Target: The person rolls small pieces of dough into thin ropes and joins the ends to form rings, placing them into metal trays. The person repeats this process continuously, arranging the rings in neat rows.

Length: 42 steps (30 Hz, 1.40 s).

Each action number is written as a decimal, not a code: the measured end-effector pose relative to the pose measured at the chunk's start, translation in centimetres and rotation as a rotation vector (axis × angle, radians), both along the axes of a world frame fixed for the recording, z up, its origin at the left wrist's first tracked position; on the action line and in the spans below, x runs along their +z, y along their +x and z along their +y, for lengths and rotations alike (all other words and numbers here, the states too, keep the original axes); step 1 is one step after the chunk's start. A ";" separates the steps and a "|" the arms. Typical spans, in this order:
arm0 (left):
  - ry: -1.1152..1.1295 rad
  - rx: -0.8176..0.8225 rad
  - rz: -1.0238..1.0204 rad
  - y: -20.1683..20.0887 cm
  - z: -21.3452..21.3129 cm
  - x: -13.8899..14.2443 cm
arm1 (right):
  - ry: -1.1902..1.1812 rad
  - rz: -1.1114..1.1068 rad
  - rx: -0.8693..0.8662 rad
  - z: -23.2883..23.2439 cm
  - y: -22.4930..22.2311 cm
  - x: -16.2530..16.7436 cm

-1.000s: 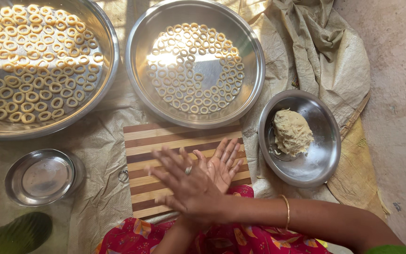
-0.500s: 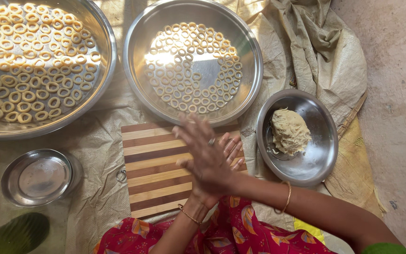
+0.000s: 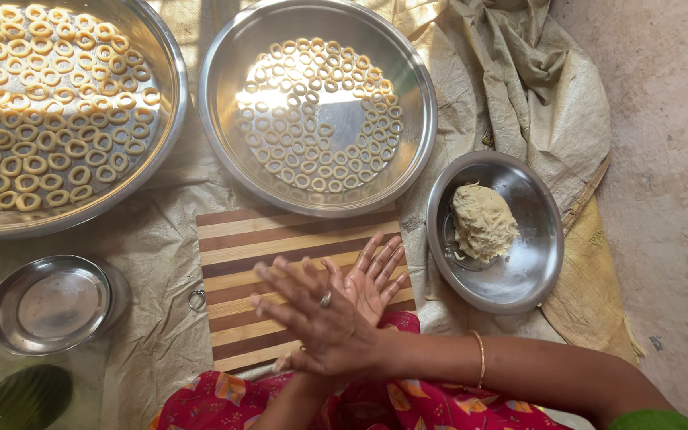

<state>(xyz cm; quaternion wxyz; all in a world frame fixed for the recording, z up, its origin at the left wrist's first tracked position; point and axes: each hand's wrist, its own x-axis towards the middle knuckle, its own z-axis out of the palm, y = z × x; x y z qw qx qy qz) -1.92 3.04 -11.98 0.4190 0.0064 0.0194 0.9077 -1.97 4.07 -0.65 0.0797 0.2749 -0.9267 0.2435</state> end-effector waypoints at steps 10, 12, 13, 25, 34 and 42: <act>0.015 -0.080 -0.100 -0.8 -2.6 3.6 | -0.227 -0.075 -0.334 10.5 -6.1 -5.1; 0.046 -0.094 -0.113 -0.9 -2.3 3.3 | -0.242 -0.042 -0.337 10.8 -6.4 -4.3; 0.033 -0.101 -0.105 -0.8 -2.2 2.9 | -0.215 -0.008 -0.315 10.1 -5.9 -3.6; -0.126 0.052 -0.035 -0.2 -2.7 1.1 | -0.157 -0.238 -0.369 2.9 -0.4 -2.7; -0.189 0.065 0.121 0.4 -1.7 1.1 | -0.093 -0.112 -0.439 5.8 -2.3 -2.3; -0.204 -0.008 0.128 -0.4 -2.5 1.6 | -0.152 -0.282 -0.339 1.7 0.4 0.1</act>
